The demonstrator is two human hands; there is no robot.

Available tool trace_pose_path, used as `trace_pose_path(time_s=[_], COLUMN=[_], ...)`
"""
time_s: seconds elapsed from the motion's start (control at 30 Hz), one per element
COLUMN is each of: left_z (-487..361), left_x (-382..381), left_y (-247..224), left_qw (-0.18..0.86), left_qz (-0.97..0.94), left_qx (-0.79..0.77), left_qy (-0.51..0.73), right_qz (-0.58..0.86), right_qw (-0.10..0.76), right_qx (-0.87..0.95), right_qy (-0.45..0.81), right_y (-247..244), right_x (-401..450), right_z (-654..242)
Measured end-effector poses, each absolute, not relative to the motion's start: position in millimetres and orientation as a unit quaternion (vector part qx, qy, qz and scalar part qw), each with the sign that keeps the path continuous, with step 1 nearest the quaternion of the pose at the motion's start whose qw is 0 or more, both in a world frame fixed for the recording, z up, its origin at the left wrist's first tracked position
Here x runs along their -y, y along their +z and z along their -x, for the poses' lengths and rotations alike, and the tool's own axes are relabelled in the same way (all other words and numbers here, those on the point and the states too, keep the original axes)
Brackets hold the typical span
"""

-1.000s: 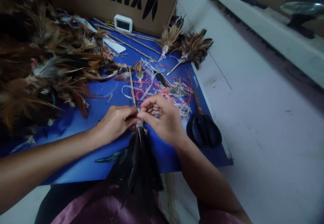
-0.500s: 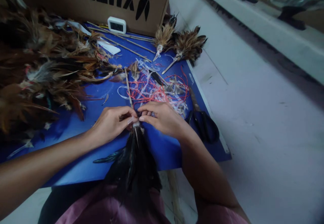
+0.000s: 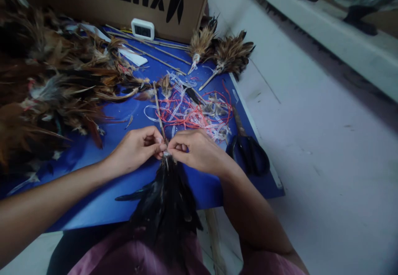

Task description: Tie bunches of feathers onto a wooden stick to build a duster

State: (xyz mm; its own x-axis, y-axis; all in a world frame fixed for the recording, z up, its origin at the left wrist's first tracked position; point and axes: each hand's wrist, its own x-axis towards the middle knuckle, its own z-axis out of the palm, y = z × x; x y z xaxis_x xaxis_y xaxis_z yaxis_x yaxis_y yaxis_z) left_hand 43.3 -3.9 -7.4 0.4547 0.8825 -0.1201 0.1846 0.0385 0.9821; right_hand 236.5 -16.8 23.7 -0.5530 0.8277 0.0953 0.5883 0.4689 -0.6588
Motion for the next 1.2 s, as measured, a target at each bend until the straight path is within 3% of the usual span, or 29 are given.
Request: trace_pose_path(time_s=[0.2, 0.43, 0.63, 0.8, 1.2], left_z=[-42, -40, -30, -27, -24], left_x=[-1, -2, -1, -6, -9], left_y=[-4, -6, -5, -9, -2], left_qw=[0.634, 0.584, 0.392, 0.172, -0.187], left_qz=[-0.578, -0.617, -0.779, -0.899, -0.935], left_qx=[-0.426, -0.447, -0.4, -0.231, 0.01], left_qy=[0.287, 0.28, 0.284, 0.33, 0.302], right_qz=[0.378, 0.423, 0.432, 0.441, 0.388], right_qw=[0.194, 0.258, 0.274, 0.273, 0.28], right_qx=[0.867, 0.767, 0.735, 0.73, 0.737], right_qy=[0.262, 0.407, 0.445, 0.444, 0.478], right_y=[23, 12, 0, -1, -6], right_x=[18, 11, 6, 2, -6], right_z=[-233, -235, -233, -232, -236])
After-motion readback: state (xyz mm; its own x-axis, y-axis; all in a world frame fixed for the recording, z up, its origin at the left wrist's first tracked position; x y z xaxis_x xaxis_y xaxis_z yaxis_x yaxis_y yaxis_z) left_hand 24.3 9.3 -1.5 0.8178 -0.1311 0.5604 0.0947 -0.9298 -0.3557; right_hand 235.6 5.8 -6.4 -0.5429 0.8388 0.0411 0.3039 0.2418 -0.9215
